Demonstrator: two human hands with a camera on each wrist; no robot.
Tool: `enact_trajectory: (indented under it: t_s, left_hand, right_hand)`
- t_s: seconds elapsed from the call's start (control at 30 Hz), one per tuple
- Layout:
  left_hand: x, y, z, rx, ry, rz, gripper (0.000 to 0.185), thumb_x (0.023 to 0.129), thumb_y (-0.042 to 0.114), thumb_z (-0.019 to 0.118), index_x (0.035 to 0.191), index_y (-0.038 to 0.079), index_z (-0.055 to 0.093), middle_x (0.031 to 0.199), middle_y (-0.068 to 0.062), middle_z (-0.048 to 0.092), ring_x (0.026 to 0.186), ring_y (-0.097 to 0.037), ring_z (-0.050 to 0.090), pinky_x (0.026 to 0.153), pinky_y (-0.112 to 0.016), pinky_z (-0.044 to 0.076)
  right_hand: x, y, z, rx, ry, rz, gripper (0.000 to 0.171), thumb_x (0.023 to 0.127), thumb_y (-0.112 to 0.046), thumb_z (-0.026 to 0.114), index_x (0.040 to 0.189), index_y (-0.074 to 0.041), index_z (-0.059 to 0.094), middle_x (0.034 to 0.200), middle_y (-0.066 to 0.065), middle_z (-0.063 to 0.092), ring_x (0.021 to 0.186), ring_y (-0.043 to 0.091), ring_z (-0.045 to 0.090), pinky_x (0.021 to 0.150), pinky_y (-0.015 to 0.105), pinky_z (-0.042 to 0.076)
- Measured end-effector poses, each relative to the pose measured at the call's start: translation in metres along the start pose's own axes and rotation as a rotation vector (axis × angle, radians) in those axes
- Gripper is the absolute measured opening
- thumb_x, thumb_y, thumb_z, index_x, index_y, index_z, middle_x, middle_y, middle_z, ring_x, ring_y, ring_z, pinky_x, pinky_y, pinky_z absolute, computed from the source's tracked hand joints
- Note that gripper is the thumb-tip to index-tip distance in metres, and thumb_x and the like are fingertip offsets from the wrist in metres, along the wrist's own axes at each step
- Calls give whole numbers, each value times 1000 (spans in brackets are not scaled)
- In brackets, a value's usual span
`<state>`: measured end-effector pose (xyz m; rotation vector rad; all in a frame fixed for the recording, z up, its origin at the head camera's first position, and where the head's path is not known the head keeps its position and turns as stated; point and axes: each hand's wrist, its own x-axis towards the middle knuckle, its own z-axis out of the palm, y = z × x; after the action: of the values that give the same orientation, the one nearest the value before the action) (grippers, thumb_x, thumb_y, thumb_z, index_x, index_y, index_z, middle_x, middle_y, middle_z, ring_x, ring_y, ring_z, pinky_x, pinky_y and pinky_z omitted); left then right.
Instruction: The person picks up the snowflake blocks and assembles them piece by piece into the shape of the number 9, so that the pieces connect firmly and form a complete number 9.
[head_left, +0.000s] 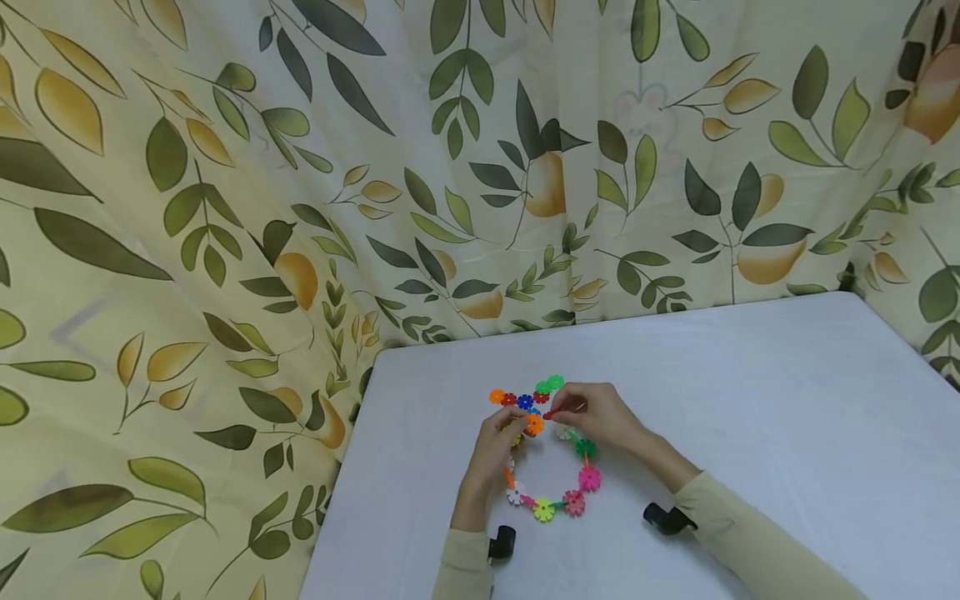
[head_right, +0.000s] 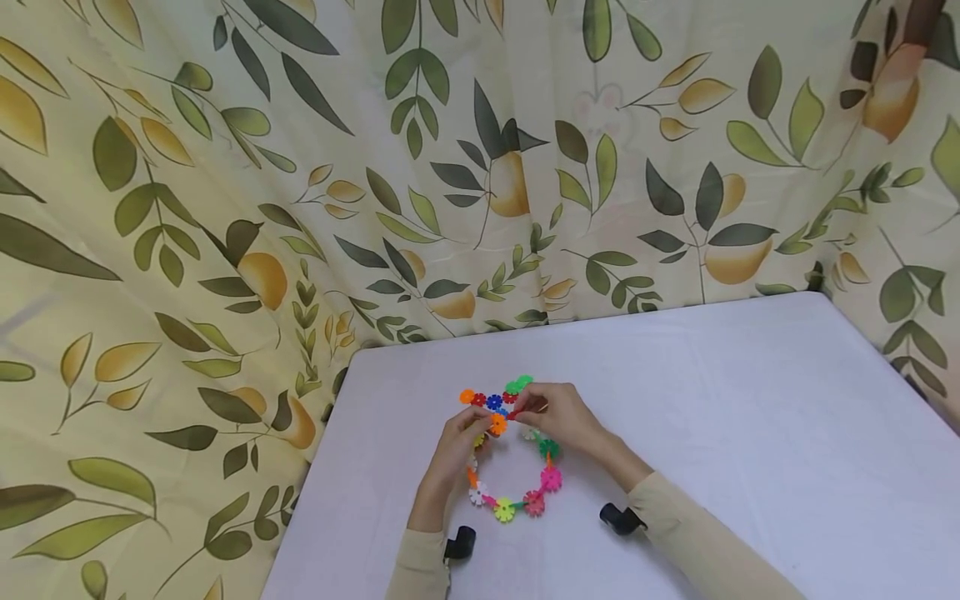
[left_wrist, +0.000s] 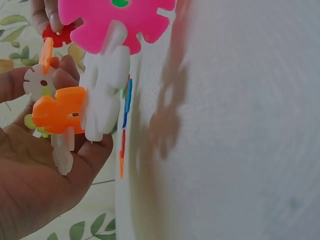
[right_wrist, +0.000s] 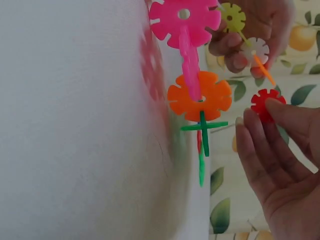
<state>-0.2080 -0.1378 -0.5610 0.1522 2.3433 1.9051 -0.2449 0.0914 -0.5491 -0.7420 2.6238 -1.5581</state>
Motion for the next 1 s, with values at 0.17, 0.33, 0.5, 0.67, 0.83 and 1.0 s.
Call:
enact_trajectory:
  t_s: [0.17,0.33,0.5,0.67,0.83,1.0]
  left_hand:
    - [1,-1,1,-26,10,-15,25,106,28,60,110,6,72,97,-17,72,86,-35,60,70,-29,47]
    - [2,-2,1,-47,23,-48,25,106,30,60,111,8,72,97,-10,72,86,-31,61,71,-29,47]
    - [2,-1,1,-65,23,-74,25,107,30,59,112,9,70,96,-7,72,83,-27,60,72,-28,48]
    - [1,-1,1,-83,11,-99,23,107,31,58,113,10,68,96,-12,72,78,-25,58,69,-27,47]
    - [2,0,0,-151,-17,-133,21,108,27,55,115,9,64,93,-16,67,71,-20,52,62,-25,43]
    - [2,1,0,-236,-52,-148,18,109,24,53,115,9,60,90,-13,61,69,-18,50,60,-24,42]
  right_hand:
    - [-5,-2,3,7,16,-21,14,89,-13,84,94,-24,75,89,-13,73,83,8,69,78,24,59]
    - [-10,-2,7,30,52,-35,16,88,-11,85,93,-23,76,89,-13,74,81,7,69,76,25,59]
    - [-14,-4,11,65,84,-65,19,87,-7,86,92,-22,75,88,-12,74,81,10,71,76,28,61]
    - [-17,-7,15,58,119,-105,18,86,-6,86,91,-20,76,87,-12,74,79,11,72,75,27,61]
    - [-18,-7,20,24,186,-196,18,83,-1,87,87,-16,77,84,-12,73,75,7,71,71,26,61]
    - [-18,-5,24,-14,225,-256,22,80,2,88,84,-17,77,82,-12,73,73,4,71,69,25,61]
